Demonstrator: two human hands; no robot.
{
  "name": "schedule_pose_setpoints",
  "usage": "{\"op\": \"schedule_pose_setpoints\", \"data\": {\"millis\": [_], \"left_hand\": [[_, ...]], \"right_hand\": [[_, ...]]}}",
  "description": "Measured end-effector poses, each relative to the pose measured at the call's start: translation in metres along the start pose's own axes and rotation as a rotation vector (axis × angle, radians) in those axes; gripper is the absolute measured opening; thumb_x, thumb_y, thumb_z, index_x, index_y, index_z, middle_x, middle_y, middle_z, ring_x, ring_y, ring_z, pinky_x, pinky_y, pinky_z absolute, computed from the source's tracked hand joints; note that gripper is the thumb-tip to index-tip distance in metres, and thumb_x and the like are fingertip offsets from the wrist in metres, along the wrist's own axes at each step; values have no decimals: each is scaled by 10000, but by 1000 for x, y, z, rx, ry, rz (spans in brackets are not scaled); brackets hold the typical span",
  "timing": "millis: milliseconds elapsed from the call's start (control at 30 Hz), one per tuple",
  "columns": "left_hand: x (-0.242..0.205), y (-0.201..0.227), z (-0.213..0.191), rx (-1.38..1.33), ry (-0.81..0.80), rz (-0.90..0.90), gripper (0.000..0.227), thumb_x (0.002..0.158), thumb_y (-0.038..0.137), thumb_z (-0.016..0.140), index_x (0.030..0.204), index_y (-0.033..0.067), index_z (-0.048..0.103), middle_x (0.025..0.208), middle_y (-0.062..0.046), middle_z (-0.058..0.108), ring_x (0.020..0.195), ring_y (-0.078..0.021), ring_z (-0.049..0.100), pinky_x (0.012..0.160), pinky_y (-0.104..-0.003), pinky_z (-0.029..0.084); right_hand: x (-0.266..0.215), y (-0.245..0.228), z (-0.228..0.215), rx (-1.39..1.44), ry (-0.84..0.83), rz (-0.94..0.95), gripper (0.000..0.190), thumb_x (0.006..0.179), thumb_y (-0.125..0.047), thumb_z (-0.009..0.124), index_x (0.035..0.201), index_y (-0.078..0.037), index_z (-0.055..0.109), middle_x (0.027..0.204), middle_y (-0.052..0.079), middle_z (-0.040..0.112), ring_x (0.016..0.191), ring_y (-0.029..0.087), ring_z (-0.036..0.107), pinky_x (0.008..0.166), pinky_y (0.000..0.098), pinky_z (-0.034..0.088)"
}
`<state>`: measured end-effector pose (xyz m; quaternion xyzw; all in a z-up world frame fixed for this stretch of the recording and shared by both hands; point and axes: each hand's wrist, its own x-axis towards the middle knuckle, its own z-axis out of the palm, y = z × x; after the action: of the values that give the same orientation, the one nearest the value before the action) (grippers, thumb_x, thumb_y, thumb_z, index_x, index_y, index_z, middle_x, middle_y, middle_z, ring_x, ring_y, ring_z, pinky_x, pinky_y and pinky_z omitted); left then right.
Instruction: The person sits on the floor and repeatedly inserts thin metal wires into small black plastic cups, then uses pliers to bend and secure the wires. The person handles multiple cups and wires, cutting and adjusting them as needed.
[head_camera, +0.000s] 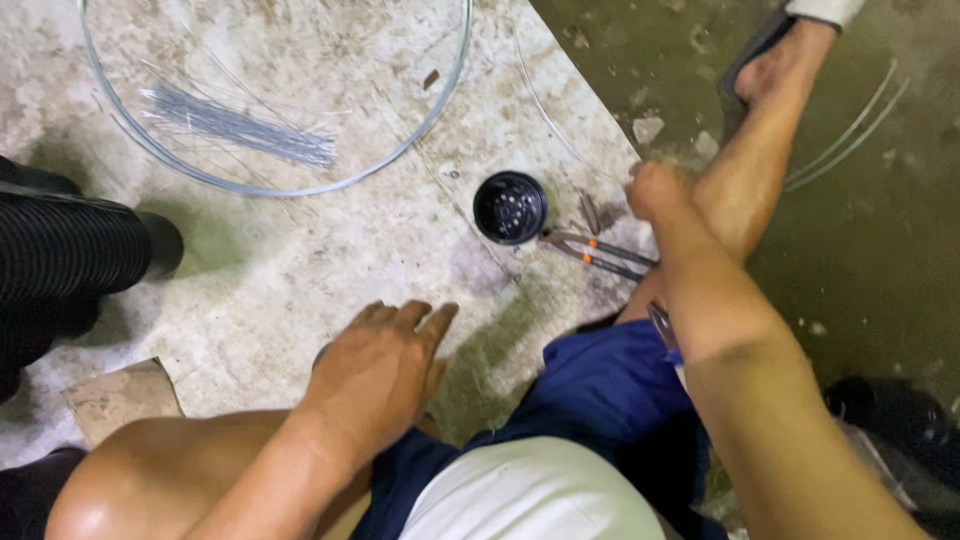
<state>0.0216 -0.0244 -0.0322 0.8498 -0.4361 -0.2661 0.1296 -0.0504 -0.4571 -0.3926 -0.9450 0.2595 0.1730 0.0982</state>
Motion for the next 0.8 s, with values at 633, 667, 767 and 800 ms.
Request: {"op": "schedule_pose_setpoints", "data": {"millis": [633,667,767,800], "left_hand": [[14,-4,-1,-16,-53,64,515,834,194,672,1311,11,612,1074,-181,675,956,-364,636,895,-460,461],[13,-3,-1,-7,-59,69,520,832,188,669,1318,11,608,1072,-178,675,955,-360,638,897,-459,461],[11,-1,-1,0,-31,91,515,828,186,671,1309,13,611,1063,-173,678,964,-356,641,904,-461,461],[10,0,-1,-2,-16,99,510,826,189,673,1302,13,614,1059,-172,679,970,-356,642,906,-462,461]], "right_hand": [[3,-34,-19,-66,-83,-13,199,946,-254,612,1003,-155,776,1081,206,731,1019,400,697,896,506,549],[0,-36,-23,16,-56,-18,182,930,-229,617,988,-163,777,1073,194,735,1015,399,694,895,509,546],[-14,-42,-35,215,41,-92,145,892,-171,636,943,-169,772,1045,168,737,996,400,684,875,516,537],[-19,-45,-39,251,77,-152,127,886,-163,643,928,-160,763,1034,165,732,985,402,679,859,516,535]]}}
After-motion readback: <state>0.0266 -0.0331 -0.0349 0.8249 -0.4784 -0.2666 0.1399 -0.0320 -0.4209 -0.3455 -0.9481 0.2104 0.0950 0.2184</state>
